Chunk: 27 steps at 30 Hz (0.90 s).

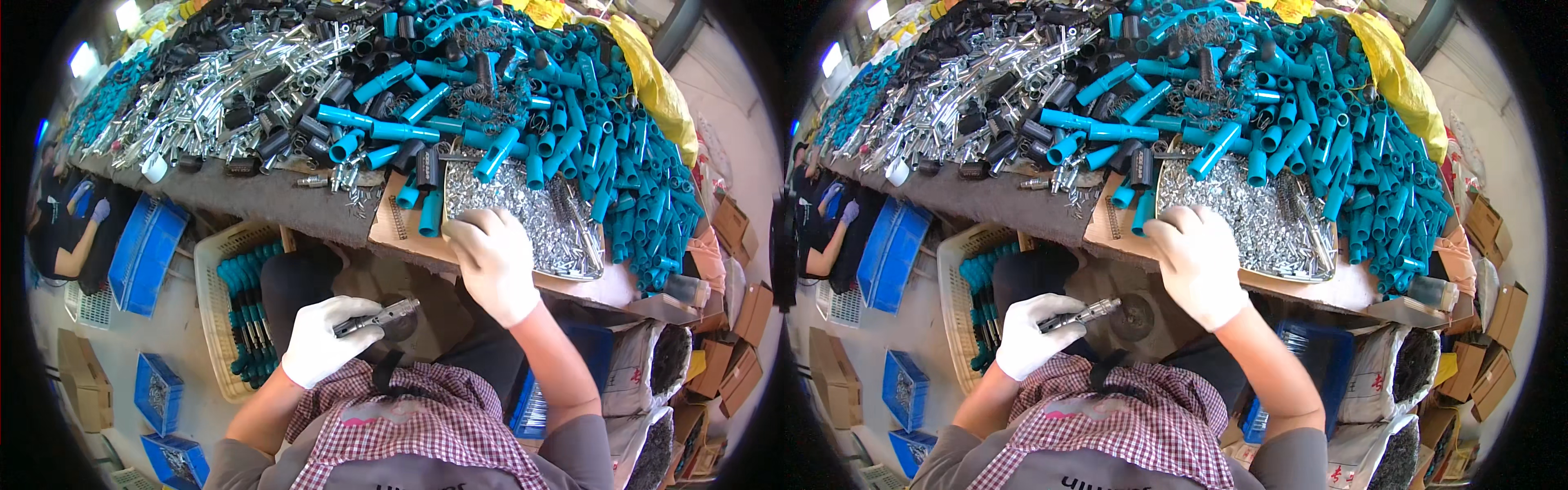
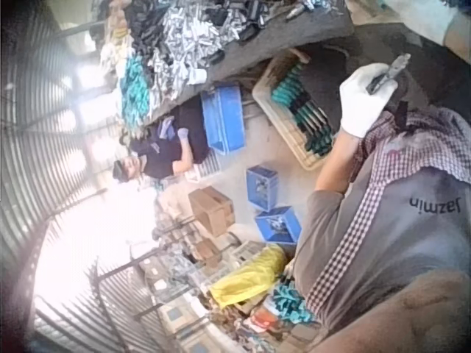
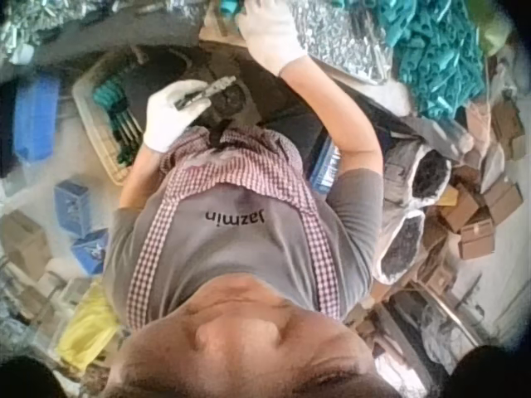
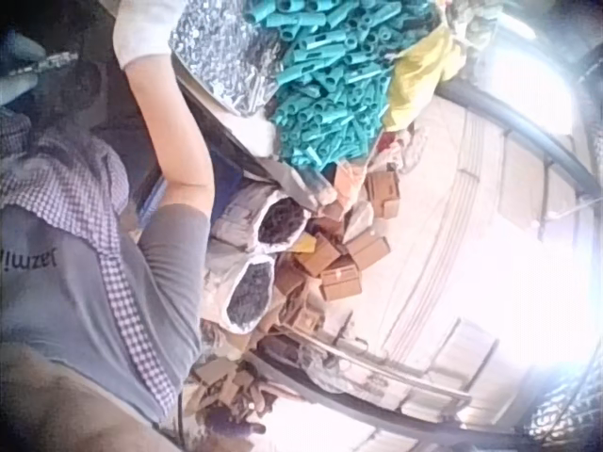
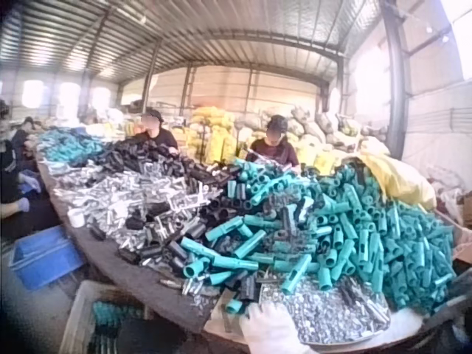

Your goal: The person assembles tools by inserting metal parts, pins, and springs into plastic handles and tubes by hand, then places the assembled tools into a basket.

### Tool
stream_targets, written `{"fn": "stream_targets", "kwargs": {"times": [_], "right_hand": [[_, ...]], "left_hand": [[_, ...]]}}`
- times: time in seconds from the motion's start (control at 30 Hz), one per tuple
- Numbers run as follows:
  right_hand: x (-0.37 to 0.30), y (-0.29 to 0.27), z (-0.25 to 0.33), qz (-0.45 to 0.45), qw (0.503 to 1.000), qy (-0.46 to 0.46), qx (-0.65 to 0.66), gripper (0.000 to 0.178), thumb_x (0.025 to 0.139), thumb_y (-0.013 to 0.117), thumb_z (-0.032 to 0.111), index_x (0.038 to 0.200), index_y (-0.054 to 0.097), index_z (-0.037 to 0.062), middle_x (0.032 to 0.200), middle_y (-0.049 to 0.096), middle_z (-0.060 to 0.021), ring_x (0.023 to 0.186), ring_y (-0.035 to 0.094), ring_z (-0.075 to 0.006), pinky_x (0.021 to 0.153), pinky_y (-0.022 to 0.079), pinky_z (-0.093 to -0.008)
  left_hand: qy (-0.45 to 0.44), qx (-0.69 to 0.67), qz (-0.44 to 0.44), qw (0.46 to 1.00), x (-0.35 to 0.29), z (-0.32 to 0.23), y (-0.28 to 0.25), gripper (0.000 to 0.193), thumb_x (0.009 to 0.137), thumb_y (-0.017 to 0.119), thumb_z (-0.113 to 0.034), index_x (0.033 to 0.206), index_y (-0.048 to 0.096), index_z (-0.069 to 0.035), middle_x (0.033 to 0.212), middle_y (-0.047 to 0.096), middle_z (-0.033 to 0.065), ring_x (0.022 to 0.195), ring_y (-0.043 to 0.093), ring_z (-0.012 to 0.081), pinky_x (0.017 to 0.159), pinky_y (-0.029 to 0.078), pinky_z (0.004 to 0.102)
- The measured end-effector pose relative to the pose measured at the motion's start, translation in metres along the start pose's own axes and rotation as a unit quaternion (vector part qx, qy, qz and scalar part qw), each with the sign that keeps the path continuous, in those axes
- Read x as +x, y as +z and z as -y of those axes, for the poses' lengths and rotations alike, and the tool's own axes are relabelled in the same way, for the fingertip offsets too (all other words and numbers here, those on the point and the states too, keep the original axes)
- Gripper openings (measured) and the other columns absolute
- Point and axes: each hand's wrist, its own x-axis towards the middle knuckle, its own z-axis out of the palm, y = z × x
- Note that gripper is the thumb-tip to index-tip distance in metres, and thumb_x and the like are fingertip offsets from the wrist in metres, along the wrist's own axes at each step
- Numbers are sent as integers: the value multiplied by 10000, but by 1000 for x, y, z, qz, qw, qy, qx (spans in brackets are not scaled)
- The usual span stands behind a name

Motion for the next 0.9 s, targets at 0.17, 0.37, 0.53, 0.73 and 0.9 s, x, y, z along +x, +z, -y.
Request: {"fn": "stream_targets", "kwargs": {"times": [0.17,0.37,0.53,0.73,0.9], "right_hand": [[27,39,-5,126,975,-71,-167,108,800,615,117,857,702,90,921,615,-76,901,569,-267,776,460,-400],[53,55,-19,179,944,-77,-265,126,829,598,140,830,717,99,908,654,-80,914,616,-262,747,482,-391],[95,14,-24,95,985,29,-144,167,807,596,171,830,747,105,853,681,-124,849,675,-315,768,547,-446],[79,-42,-32,39,991,110,64,206,779,596,185,835,742,53,830,695,-148,782,685,-316,726,541,-393],[4,-49,-6,342,853,268,289,256,754,590,142,901,753,9,774,681,-123,727,665,-212,704,529,-348]], "left_hand": [[-13,2,-11,1000,-6,-6,-1,285,713,790,-92,979,743,-3,915,727,136,788,702,230,736,545,317],[8,11,-33,999,-15,-2,-4,277,734,801,-99,992,745,-17,914,731,136,781,713,245,725,557,321],[-21,14,-38,999,-15,-7,-8,287,707,784,-102,976,746,-11,918,732,135,802,711,237,750,547,319],[-40,-1,-57,998,-15,-5,-13,298,710,781,-102,990,743,-10,911,738,111,783,703,196,738,540,298],[-101,-28,-73,992,-16,-9,-22,314,717,762,-91,1011,736,15,864,731,82,748,667,126,710,527,266]]}}
